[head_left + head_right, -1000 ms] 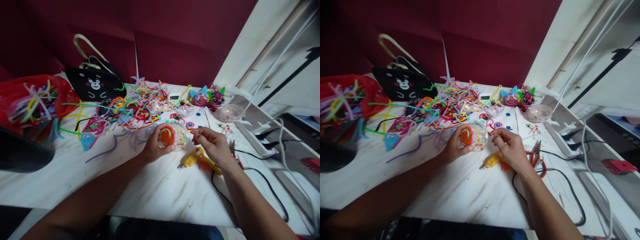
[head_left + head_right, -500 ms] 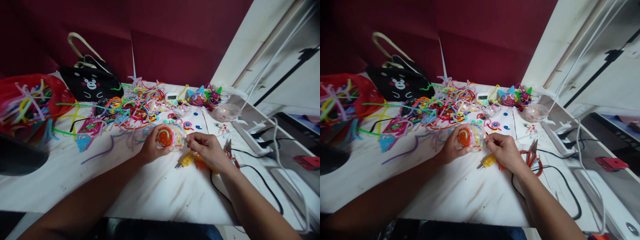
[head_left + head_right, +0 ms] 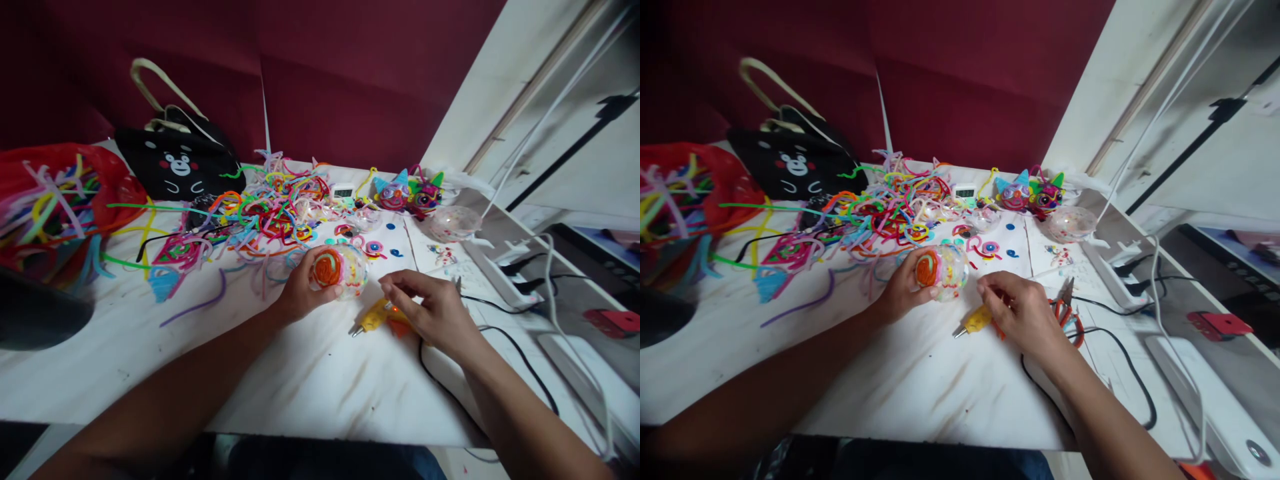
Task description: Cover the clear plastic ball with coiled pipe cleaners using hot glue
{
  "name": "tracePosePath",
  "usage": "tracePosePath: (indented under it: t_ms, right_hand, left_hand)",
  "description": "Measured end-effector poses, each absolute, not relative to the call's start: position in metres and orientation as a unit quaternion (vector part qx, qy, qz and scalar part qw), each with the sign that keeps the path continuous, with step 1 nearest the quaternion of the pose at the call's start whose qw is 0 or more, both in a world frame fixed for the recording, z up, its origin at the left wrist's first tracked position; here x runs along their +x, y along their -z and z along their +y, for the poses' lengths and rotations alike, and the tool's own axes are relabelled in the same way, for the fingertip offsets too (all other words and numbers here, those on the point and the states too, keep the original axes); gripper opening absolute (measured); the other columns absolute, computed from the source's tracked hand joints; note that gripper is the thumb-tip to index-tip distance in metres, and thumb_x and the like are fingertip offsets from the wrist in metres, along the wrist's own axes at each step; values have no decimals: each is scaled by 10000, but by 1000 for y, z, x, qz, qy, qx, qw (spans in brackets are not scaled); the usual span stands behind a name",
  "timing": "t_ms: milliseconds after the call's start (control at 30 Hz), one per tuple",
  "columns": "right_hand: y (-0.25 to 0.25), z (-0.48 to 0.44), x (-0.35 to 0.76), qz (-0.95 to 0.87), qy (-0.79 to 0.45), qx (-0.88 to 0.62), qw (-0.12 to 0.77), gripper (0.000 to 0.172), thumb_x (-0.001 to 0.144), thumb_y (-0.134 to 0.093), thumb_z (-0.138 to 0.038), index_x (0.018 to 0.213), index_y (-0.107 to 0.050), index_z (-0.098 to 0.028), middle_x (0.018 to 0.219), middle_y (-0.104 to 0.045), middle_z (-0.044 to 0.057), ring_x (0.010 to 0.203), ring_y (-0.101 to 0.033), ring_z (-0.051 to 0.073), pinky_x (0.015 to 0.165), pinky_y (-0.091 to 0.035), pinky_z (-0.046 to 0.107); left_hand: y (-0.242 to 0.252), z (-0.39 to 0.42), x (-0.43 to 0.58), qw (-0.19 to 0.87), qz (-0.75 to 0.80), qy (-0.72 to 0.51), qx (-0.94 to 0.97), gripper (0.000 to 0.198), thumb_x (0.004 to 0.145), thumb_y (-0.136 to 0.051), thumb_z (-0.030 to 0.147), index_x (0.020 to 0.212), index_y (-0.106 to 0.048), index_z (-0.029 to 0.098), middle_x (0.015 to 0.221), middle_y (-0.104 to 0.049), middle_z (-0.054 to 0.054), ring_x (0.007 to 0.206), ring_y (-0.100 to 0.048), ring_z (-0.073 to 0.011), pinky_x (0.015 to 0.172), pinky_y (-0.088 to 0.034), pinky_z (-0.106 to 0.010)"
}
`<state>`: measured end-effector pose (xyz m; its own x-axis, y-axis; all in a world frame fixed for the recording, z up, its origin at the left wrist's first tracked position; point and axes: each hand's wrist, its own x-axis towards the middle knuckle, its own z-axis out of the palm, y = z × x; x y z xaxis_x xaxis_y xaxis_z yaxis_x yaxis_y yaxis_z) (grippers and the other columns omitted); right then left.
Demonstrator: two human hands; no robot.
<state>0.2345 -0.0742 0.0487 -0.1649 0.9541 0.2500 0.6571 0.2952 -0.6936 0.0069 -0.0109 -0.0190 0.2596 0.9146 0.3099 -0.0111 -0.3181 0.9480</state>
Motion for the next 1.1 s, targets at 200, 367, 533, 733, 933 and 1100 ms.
tracePosePath:
  t_ms: [200,367,533,733,933,1100]
  right_hand:
    - [-33,-125,288,-803,-67,-532,261,154,949,-569,-302,1041,-661,-221,963,-680,63,816,-663,169,710,-548,281]
    - [2,-171,312,-839,-2,-514,179,267,928,-606,-313,1178,-604,-219,1125,-637,109,1015,-641,235,847,-561,366]
    - [23,-186,319,-839,51,-509,184,125,935,-585,-218,1032,-651,-174,987,-666,99,891,-642,223,776,-526,375]
    - [32,-181,354,-840,136,-508,132,164,942,-520,-150,1010,-668,-126,938,-686,119,829,-607,234,742,-467,384]
    - [28,-177,389,-825,182,-532,51,193,958,-477,-163,972,-666,-128,893,-674,110,812,-579,248,733,-426,386]
    - [23,-171,402,-799,228,-555,24,193,934,-498,-198,938,-685,-149,861,-669,98,783,-584,260,689,-418,378]
  left_hand:
    - [20,-6,8,501,364,-508,599,670,629,-778,369,1205,-484,196,1185,-598,-104,1062,-607,-239,915,-506,-364]
    - [21,-2,8,502,365,-517,589,654,605,-791,368,1167,-500,203,1138,-631,-84,1036,-621,-232,911,-516,-364]
    - [21,1,8,501,374,-518,584,648,579,-815,404,1132,-525,228,1093,-659,-62,1023,-632,-245,878,-532,-365]
    - [23,1,8,496,389,-522,575,634,571,-833,405,1118,-557,243,1125,-666,-65,1029,-640,-254,883,-547,-379]
    - [21,1,9,493,406,-529,559,635,542,-836,380,1100,-567,237,1120,-663,-62,1028,-640,-244,881,-555,-358]
    - [20,1,10,489,415,-534,551,584,540,-811,314,1069,-573,247,1079,-660,-36,1012,-639,-237,894,-547,-371]
